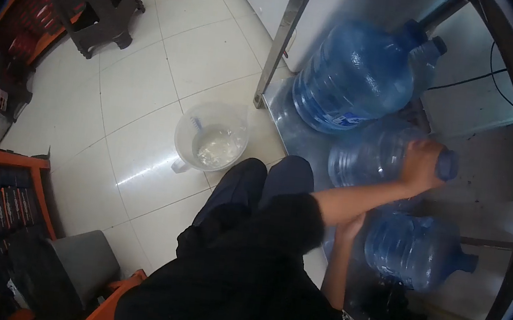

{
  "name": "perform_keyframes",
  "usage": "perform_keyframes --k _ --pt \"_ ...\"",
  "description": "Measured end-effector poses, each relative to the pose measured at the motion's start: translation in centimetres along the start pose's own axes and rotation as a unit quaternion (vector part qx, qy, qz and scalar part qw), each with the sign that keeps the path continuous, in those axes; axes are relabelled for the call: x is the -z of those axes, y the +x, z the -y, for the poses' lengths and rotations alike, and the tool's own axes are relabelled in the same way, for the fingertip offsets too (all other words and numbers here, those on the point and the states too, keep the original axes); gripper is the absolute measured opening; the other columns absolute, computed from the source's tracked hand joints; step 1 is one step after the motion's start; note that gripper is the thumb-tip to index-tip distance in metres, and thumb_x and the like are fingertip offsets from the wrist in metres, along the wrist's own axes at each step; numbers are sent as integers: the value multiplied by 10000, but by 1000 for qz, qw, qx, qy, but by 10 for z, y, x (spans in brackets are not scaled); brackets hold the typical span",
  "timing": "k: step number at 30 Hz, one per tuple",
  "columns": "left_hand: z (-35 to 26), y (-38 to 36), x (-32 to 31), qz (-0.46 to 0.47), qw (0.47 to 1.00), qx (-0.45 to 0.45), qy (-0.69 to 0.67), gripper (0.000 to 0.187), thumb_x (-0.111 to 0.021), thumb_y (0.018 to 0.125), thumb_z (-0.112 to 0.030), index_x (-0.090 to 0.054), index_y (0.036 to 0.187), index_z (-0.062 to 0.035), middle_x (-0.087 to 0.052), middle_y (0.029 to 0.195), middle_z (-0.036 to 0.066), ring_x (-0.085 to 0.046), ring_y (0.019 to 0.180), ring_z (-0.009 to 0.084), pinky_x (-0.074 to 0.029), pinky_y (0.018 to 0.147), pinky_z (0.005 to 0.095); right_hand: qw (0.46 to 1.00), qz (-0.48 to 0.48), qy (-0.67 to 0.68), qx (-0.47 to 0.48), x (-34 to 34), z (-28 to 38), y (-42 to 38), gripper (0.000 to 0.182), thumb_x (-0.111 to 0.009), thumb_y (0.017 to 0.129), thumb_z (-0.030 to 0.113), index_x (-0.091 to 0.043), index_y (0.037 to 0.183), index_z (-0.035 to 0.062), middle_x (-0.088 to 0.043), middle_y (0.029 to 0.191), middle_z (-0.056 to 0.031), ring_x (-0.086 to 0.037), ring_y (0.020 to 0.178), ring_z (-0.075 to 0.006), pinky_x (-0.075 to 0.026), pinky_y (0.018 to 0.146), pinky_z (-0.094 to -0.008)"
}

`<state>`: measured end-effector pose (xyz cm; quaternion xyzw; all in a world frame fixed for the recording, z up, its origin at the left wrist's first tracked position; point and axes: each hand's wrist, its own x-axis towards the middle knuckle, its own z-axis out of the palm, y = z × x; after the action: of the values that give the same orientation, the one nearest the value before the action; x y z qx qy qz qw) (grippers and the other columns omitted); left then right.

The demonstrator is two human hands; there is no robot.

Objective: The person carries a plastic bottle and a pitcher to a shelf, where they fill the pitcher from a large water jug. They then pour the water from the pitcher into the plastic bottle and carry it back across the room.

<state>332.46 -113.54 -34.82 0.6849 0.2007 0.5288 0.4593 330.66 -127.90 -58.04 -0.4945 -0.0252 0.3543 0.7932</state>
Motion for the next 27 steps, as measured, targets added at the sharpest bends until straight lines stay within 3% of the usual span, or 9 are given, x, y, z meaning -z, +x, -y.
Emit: perform_keyframes --k 6,8,11,14,15,17,20,24,27 --pt "21 27 -39 109 993 47 -19 713 -727 476 -346 -463 1033 12 -477 1056 178 -403 1055 282 -259 898 417 979 185 -88 -3 -45 -12 -40 346 -407 832 260 -407 1128 81 -466 1061 -83 -441 1000 -203 -348 851 -307" --pt "34 19 -38 79 994 -31 73 764 -706 524 -343 -391 1117 22 -354 1176 224 -280 1155 324 -210 931 471 946 280 -158 -44 -74 -16 -59 318 -407 835 240 -434 1104 75 -481 1041 -76 -455 982 -199 -352 847 -290" --pt "29 0 2 171 981 6 97 746 -665 589 -318 -337 1164 24 -249 1236 242 -191 1188 367 -176 939 511 843 437 -304 -76 -129 -41 -51 281 -406 838 210 -474 1070 65 -503 1010 -65 -476 955 -193 -357 840 -266" --pt "9 -31 90 179 975 -106 83 535 -608 656 -206 -399 1100 8 -271 1229 214 -212 1171 383 -214 926 501 705 500 -503 -16 -199 -90 -54 179 -499 791 124 -574 929 38 -576 883 -40 -514 846 -80 -399 727 -208" --pt "-7 -45 128 161 978 -123 54 470 -594 667 -163 -422 1074 -1 -291 1223 195 -235 1165 373 -238 920 484 687 521 -481 -158 -220 -105 -64 212 -511 788 148 -559 969 48 -567 932 -36 -501 900 -87 -391 744 -219" --pt "-28 -69 198 112 983 -145 -11 362 -575 665 -86 -476 1007 -22 -369 1181 151 -330 1117 337 -296 894 433 743 462 -205 -439 -239 -157 -90 341 -536 775 234 -492 1070 67 -533 1009 -27 -484 954 -122 -364 786 -236" --pt "-25 -122 285 4 988 -133 85 286 -564 632 -18 -543 914 -60 -530 967 102 -483 950 276 -373 808 365 826 465 -171 -269 -252 -269 -113 334 -511 791 255 -480 1065 67 -491 1071 -48 -478 966 -137 -363 802 -266" --pt "-22 -201 358 -331 923 -4 197 52 -451 721 -25 -497 745 -19 -515 782 113 -477 783 212 -384 718 322 946 118 -8 -302 -286 -331 -123 514 -487 778 178 -256 1206 13 -479 968 -109 -541 772 -145 -455 639 -292" --pt "-39 -236 393 -451 848 66 271 91 -375 765 -4 -460 795 0 -461 816 87 -445 788 173 -354 750 273 916 -163 -59 -361 -315 -267 -126 411 -413 777 191 -291 1125 9 -484 876 -111 -517 597 -159 -426 474 -248"
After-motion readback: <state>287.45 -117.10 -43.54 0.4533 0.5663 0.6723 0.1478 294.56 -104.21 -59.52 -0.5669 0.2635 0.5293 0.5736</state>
